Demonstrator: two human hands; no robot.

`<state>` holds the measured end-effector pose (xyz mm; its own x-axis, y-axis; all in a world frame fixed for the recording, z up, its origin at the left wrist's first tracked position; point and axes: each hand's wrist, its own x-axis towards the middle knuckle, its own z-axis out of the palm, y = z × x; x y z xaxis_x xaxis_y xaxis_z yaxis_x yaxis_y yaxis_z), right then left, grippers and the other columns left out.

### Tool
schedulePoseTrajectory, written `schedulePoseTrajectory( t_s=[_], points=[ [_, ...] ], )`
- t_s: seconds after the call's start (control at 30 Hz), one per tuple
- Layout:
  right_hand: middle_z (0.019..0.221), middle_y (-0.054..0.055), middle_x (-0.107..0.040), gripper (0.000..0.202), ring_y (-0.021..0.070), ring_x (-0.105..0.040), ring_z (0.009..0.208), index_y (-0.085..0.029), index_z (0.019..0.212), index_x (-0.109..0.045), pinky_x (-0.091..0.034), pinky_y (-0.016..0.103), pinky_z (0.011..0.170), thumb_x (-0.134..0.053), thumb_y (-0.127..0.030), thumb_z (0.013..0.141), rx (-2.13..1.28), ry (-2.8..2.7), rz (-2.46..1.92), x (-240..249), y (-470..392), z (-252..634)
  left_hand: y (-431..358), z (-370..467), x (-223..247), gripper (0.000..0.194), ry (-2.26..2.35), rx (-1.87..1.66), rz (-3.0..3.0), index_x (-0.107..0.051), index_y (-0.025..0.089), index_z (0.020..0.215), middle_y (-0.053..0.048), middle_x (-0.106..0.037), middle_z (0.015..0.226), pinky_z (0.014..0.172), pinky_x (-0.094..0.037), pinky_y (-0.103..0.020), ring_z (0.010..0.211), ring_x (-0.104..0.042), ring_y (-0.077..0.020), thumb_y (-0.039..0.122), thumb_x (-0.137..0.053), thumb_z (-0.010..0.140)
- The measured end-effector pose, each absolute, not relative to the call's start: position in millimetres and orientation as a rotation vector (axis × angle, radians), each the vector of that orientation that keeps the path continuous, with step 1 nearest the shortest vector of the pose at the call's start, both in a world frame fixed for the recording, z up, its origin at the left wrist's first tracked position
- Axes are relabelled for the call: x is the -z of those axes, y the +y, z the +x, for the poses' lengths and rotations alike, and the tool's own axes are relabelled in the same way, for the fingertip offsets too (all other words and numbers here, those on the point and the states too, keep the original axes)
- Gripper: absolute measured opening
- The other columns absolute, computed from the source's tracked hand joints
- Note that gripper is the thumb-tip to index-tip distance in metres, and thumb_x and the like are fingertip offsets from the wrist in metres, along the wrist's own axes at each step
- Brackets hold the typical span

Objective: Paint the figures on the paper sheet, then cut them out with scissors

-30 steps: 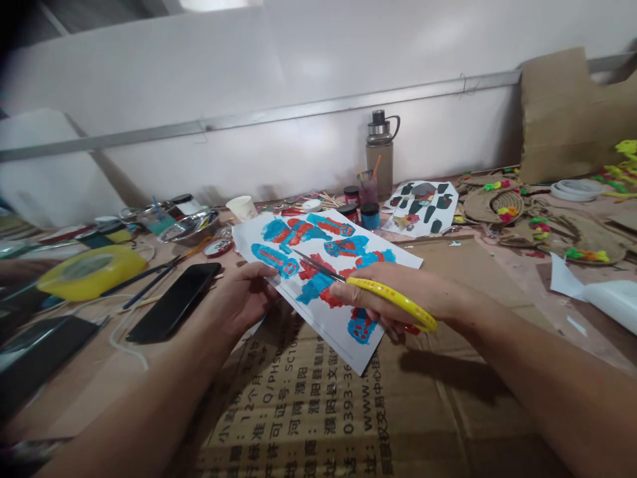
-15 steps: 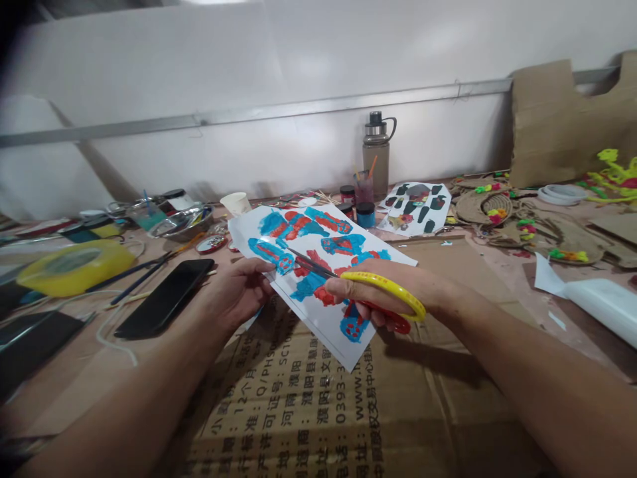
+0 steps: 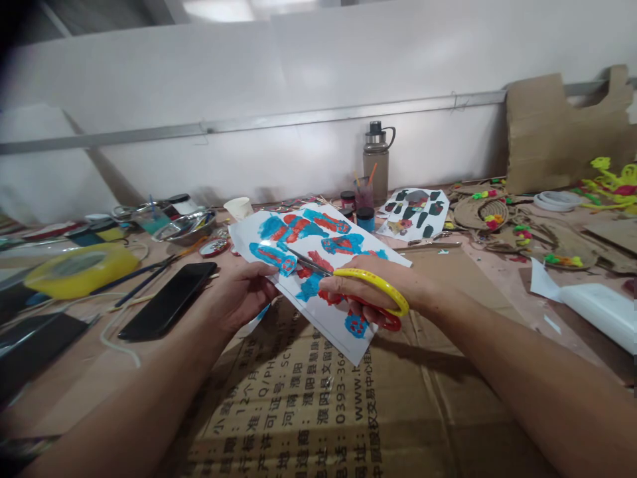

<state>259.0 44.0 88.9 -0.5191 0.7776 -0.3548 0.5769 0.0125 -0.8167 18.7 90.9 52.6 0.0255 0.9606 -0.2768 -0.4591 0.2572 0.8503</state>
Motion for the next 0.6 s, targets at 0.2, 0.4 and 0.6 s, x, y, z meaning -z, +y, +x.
schedulePoseTrajectory(
  t_s=[0.2, 0.4, 0.6],
  points=[
    [0.059, -0.006, -0.058, 0.05, 0.0099, -0.05, 0.034, -0.019, 0.099, -0.063, -0.037, 0.021, 0.032, -0.051, -0.067, 0.108, -1.563, -2.01, -1.425, -84.9, 43.4, 258.8, 91.2, 14.8, -47.6, 0.034, 0.903, -1.192, 0.786, -0.07, 0.017, 0.08, -0.002, -0.077, 0.074, 0.056, -0.06, -0.025, 0.06, -0.07, -0.0176, -0.006, -0.069, 0.056],
    [0.062, -0.006, -0.059, 0.062, 0.0083, -0.051, 0.034, -0.019, 0.101, -0.062, -0.039, 0.02, 0.033, -0.05, -0.079, 0.104, -1.56, -2.021, -1.329, -75.9, 45.9, 262.3, 92.2, 12.1, -46.9, 0.03, 0.912, -1.142, 0.822, -0.073, 0.014, 0.079, -0.005, -0.079, 0.075, 0.059, -0.064, -0.028, 0.061, -0.072, -0.0189, -0.003, -0.071, 0.054],
    [0.062, -0.004, -0.058, 0.063, 0.0077, -0.048, 0.035, -0.019, 0.095, -0.061, -0.036, 0.02, 0.034, -0.048, -0.08, 0.104, -1.486, -2.064, -1.319, -85.5, 45.7, 258.3, 94.2, 10.4, -48.2, 0.032, 0.883, -1.193, 0.845, -0.071, 0.015, 0.078, -0.005, -0.079, 0.076, 0.059, -0.063, -0.024, 0.063, -0.071, -0.0176, -0.005, -0.072, 0.054]
  ],
)
